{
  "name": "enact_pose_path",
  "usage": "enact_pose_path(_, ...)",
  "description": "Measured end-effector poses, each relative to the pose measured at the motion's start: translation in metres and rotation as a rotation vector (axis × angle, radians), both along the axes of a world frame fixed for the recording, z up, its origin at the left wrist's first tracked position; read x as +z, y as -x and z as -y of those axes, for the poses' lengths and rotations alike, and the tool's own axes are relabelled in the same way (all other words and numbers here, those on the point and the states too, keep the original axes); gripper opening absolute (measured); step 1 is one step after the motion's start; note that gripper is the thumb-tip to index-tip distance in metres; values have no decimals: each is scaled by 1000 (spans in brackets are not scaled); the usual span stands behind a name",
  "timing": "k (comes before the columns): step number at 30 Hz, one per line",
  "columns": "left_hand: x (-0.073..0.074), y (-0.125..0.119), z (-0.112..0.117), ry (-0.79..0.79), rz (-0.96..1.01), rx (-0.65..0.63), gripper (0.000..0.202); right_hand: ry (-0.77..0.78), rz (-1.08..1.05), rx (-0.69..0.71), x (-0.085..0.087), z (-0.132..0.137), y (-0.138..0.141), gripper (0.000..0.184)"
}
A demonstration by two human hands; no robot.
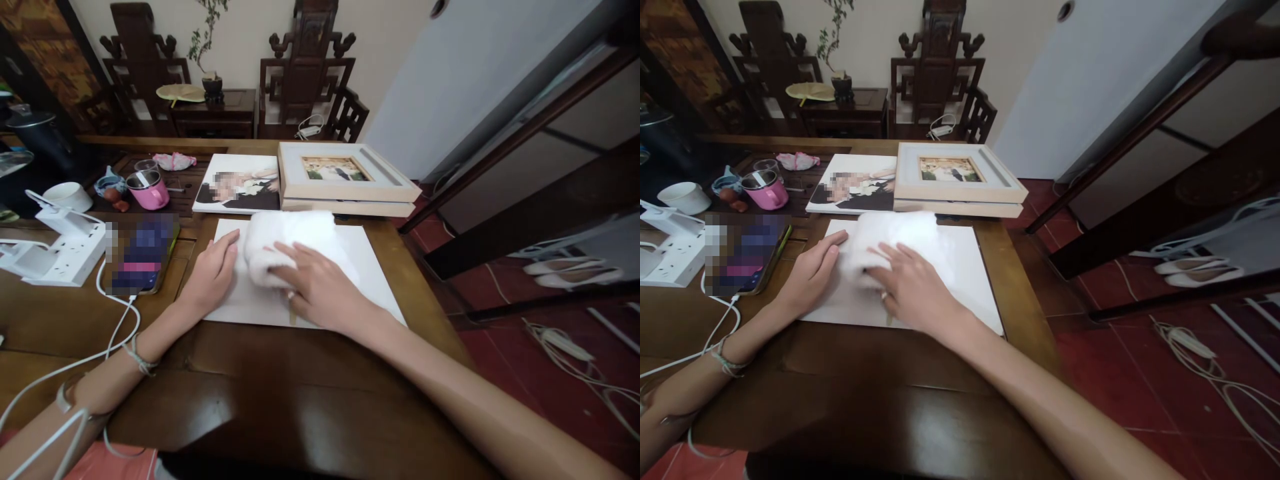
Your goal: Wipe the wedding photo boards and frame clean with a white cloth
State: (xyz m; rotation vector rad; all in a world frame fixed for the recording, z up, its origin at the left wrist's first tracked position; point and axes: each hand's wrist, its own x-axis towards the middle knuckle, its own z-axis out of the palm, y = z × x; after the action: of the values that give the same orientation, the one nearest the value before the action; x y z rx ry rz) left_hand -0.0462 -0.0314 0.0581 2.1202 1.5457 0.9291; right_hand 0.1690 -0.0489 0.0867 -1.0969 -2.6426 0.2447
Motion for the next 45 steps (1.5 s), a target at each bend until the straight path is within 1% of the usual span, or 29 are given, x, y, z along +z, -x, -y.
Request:
enact_pose_path(2, -1, 0, -1, -8, 65, -4, 48, -28, 39, -120, -6, -15, 16, 44)
enact_pose_path(3, -1, 0, -1, -20, 105, -2, 47, -35, 53, -166, -8, -19, 24, 43)
enact_pose_path(4, -1, 0, -1, -35, 149, 2, 47, -40, 59, -192, -9, -19, 32, 42)
enact_pose_path(5, 0, 0, -2, -51, 195, 11, 47, -36, 61, -182, -9, -17, 38, 42)
enact_pose_path(6, 1, 0, -2, -66, 241, 26, 47, -25, 58, -138, -9, -11, 43, 42)
enact_pose_path(8, 3, 0, -3, -81, 330, 72, 47, 22, 51, 19, -4, 7, 47, 40)
enact_pose_path(10, 5, 1, -3, -79, 403, 117, 47, 91, 20, 204, 4, 29, 41, 40)
enact_pose_path(11, 6, 1, -3, -74, 422, 130, 47, 129, -6, 270, 10, 39, 35, 40)
enact_pose_path(13, 7, 2, -2, -65, 409, 136, 47, 197, -71, 334, 20, 56, 19, 40)
enact_pose_path(14, 7, 2, -2, -64, 369, 130, 47, 225, -97, 336, 24, 61, 11, 40)
enact_pose_path(16, 6, 2, -1, -64, 231, 100, 48, 241, -110, 268, 28, 61, -6, 38)
enact_pose_path(18, 2, 3, -1, -43, 47, 35, 49, 198, -74, 143, 25, 49, -17, 38)
enact_pose_path(20, -3, 4, -1, -12, -127, -41, 50, 147, -38, 2, 18, 28, -21, 41)
enact_pose_path(23, -9, 5, -3, 6, -291, -106, 51, 149, -84, -136, 7, -10, -11, 40)
enact_pose_path(25, -11, 4, -3, 6, -334, -115, 51, 169, -140, -179, 2, -32, 5, 37)
enact_pose_path(27, -12, 2, -4, 2, -343, -119, 50, 175, -171, -179, 0, -48, 22, 36)
enact_pose_path(29, -11, -1, -4, -9, -329, -127, 49, 176, -180, -155, 0, -56, 34, 35)
enact_pose_path(31, -11, -2, -4, -21, -310, -141, 49, 179, -185, -136, 1, -56, 38, 35)
enact_pose_path(34, -10, 2, -2, -24, -309, -142, 49, 184, -189, -166, 5, -50, 25, 35)
enact_pose_path(37, -9, 11, 0, -21, -323, -132, 48, 176, -203, -218, 6, -44, -4, 33)
enact_pose_path(39, -9, 16, 1, -24, -322, -133, 47, 151, -219, -272, 2, -43, -28, 33)
enact_pose_path(42, -11, 17, 1, -23, -318, -130, 47, 120, -227, -345, -10, -35, -61, 32)
enact_pose_path(43, -12, 15, 2, -19, -320, -128, 48, 117, -223, -342, -14, -29, -70, 29)
enact_pose_path(45, -12, 11, 1, -11, -324, -123, 49, 101, -197, -289, -19, -10, -82, 26)
